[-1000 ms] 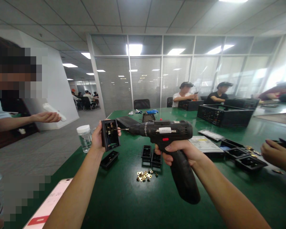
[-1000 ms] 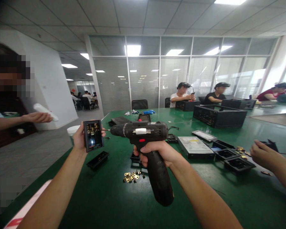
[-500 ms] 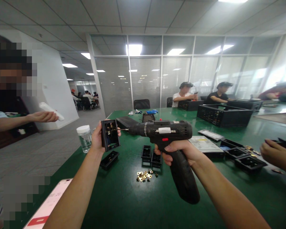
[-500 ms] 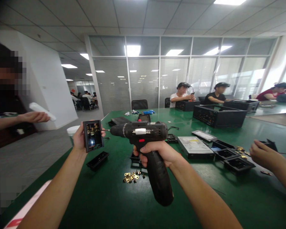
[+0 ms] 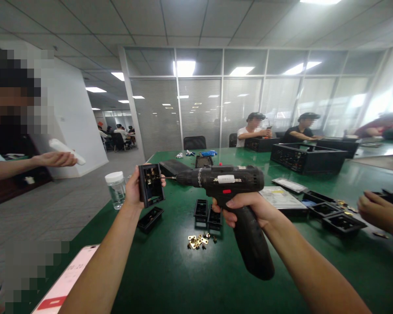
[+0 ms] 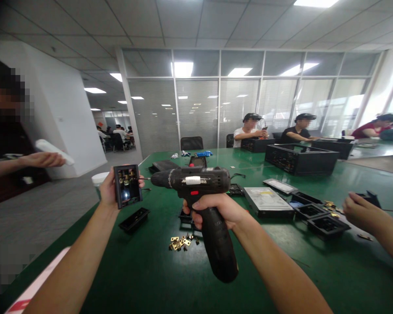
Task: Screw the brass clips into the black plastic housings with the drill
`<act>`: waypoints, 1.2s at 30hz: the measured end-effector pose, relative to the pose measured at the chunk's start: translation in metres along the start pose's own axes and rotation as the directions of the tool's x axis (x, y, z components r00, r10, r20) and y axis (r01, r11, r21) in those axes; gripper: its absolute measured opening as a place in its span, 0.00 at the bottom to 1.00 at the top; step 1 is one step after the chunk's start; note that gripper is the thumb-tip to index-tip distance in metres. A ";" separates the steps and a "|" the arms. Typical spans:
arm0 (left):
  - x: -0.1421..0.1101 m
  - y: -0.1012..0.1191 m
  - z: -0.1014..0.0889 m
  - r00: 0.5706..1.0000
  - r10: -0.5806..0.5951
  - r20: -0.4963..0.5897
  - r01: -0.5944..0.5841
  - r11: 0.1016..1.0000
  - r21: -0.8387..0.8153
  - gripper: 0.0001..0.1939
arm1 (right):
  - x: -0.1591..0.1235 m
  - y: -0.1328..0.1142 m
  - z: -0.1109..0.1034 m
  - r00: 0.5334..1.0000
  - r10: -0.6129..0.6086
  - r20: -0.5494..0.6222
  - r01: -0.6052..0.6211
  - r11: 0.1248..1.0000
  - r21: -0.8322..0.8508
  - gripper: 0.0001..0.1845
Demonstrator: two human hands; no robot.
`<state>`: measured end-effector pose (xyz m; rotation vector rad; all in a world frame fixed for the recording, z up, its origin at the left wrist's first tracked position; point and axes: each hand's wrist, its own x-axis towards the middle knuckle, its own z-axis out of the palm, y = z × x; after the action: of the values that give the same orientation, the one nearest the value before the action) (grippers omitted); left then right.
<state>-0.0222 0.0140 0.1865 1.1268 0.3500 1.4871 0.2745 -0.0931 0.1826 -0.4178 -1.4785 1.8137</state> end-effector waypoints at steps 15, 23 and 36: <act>0.001 -0.001 -0.003 1.000 -0.021 -0.014 0.021 1.000 0.006 0.22 | 0.000 0.000 -0.001 1.000 -0.016 -0.013 0.016 1.000 0.005 0.16; 0.001 -0.001 -0.003 1.000 0.000 -0.009 0.000 1.000 0.001 0.21 | 0.000 0.000 0.001 1.000 -0.022 -0.014 0.022 1.000 0.008 0.16; 0.000 -0.001 -0.002 1.000 0.008 -0.002 -0.008 1.000 -0.027 0.21 | 0.001 -0.001 0.003 0.999 -0.035 0.007 0.035 0.999 0.020 0.14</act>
<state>-0.0228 0.0151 0.1851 1.1068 0.3255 1.4958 0.2728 -0.0945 0.1847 -0.3736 -1.4621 1.8029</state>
